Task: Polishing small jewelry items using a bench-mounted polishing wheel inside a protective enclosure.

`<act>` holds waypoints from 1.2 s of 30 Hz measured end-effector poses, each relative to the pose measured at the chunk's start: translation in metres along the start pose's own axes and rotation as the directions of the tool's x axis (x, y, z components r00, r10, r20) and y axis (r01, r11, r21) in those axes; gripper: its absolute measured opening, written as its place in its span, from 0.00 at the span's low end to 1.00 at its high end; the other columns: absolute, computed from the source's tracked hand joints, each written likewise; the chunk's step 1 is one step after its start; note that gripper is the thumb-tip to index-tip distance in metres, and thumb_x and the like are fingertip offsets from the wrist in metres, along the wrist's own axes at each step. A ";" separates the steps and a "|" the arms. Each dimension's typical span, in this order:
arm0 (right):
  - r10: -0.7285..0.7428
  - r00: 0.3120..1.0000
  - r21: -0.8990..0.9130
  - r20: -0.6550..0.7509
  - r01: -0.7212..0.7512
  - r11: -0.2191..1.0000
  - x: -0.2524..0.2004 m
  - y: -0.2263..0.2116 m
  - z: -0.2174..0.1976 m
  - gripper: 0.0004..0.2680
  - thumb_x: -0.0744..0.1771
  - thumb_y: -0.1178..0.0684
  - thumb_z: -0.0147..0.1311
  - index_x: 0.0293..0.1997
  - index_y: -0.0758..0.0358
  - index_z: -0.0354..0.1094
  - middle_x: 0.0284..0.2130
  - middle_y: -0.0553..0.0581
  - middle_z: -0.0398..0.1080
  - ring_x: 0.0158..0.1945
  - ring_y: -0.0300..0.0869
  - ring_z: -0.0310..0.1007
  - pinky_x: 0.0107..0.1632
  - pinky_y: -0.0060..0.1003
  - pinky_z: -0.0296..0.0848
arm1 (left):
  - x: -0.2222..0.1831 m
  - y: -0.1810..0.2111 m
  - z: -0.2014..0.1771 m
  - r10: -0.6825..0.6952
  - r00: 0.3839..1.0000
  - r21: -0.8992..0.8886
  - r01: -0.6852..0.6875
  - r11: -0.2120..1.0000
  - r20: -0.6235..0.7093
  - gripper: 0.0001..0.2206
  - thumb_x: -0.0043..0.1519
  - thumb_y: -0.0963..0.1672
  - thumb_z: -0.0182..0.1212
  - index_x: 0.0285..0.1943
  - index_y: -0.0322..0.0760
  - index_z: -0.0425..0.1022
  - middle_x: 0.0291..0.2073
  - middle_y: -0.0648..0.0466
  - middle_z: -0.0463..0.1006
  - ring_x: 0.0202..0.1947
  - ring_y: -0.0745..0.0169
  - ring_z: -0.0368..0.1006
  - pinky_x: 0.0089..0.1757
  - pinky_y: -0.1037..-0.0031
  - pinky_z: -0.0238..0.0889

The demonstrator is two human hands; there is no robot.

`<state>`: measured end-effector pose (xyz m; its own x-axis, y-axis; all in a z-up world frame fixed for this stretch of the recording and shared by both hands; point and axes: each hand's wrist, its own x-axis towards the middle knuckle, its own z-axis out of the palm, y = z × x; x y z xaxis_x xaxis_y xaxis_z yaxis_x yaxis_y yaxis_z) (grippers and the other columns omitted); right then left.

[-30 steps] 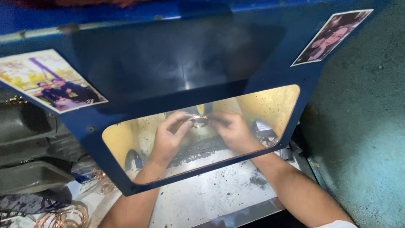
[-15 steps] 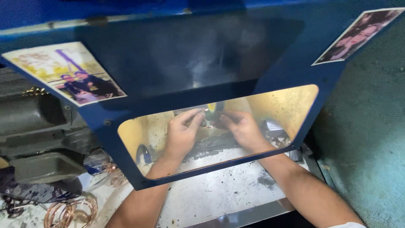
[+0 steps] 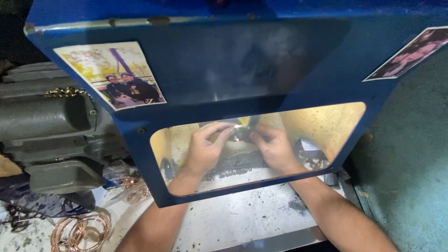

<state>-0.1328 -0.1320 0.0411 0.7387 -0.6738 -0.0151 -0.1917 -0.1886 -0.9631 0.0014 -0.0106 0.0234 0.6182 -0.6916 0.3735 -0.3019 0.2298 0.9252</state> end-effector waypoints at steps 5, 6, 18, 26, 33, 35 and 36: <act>-0.166 0.985 -0.158 -0.054 0.156 0.975 -0.003 0.014 -0.016 0.07 0.66 0.58 0.61 0.47 0.61 0.80 0.39 0.63 0.80 0.47 0.48 0.81 0.50 0.45 0.79 | -0.003 -0.010 0.001 0.000 0.998 0.025 -0.001 1.000 0.064 0.05 0.62 0.40 0.66 0.44 0.40 0.85 0.32 0.51 0.85 0.38 0.57 0.82 0.44 0.67 0.73; -0.140 0.988 -0.145 -0.061 0.130 0.981 0.000 0.023 -0.017 0.07 0.66 0.58 0.61 0.47 0.61 0.80 0.38 0.63 0.80 0.46 0.47 0.81 0.50 0.46 0.79 | -0.004 -0.018 0.004 -0.057 0.998 0.063 0.054 0.997 0.041 0.06 0.63 0.42 0.67 0.46 0.41 0.85 0.34 0.50 0.86 0.40 0.57 0.82 0.46 0.66 0.73; -0.101 0.991 -0.090 -0.092 0.093 0.992 0.005 0.021 -0.003 0.06 0.67 0.57 0.57 0.44 0.61 0.80 0.34 0.60 0.80 0.41 0.42 0.80 0.47 0.43 0.78 | -0.003 -0.009 0.010 -0.035 0.999 0.069 0.036 0.997 -0.013 0.07 0.65 0.40 0.63 0.48 0.35 0.84 0.37 0.46 0.85 0.42 0.56 0.81 0.47 0.65 0.73; -0.298 0.954 -0.136 -0.029 0.291 0.947 0.001 0.015 -0.015 0.06 0.66 0.60 0.59 0.45 0.62 0.80 0.34 0.62 0.80 0.41 0.47 0.81 0.48 0.45 0.77 | 0.001 -0.014 -0.003 0.080 0.989 0.051 -0.087 0.995 0.125 0.06 0.62 0.39 0.66 0.46 0.38 0.84 0.33 0.50 0.85 0.38 0.54 0.82 0.43 0.65 0.74; 0.067 0.996 -0.106 -0.062 -0.074 0.992 0.008 0.003 -0.002 0.07 0.69 0.55 0.54 0.45 0.63 0.79 0.34 0.60 0.80 0.44 0.46 0.81 0.53 0.46 0.76 | -0.002 -0.024 0.012 0.105 0.994 0.137 -0.107 0.985 0.027 0.07 0.66 0.39 0.60 0.47 0.36 0.84 0.22 0.53 0.81 0.28 0.58 0.79 0.38 0.69 0.73; 0.091 0.994 -0.113 -0.060 -0.098 0.989 0.009 0.001 -0.001 0.07 0.69 0.55 0.54 0.45 0.62 0.79 0.34 0.60 0.80 0.44 0.47 0.81 0.53 0.46 0.76 | -0.003 -0.023 0.013 0.118 0.992 0.148 -0.122 0.981 0.032 0.07 0.66 0.39 0.59 0.47 0.36 0.84 0.21 0.53 0.81 0.27 0.58 0.79 0.38 0.69 0.73; 0.119 0.991 -0.124 -0.054 -0.125 0.984 0.009 0.000 -0.001 0.07 0.69 0.54 0.54 0.45 0.61 0.79 0.34 0.59 0.80 0.45 0.47 0.82 0.53 0.46 0.76 | -0.004 -0.022 0.014 0.127 0.991 0.156 -0.131 0.979 0.033 0.08 0.67 0.39 0.58 0.47 0.35 0.83 0.21 0.53 0.81 0.27 0.58 0.78 0.38 0.69 0.73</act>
<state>-0.1270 -0.1384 0.0413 0.6747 -0.7291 -0.1150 -0.3611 -0.1902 -0.9129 -0.0044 -0.0221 0.0003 0.5508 -0.6786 0.4860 -0.4901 0.2084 0.8464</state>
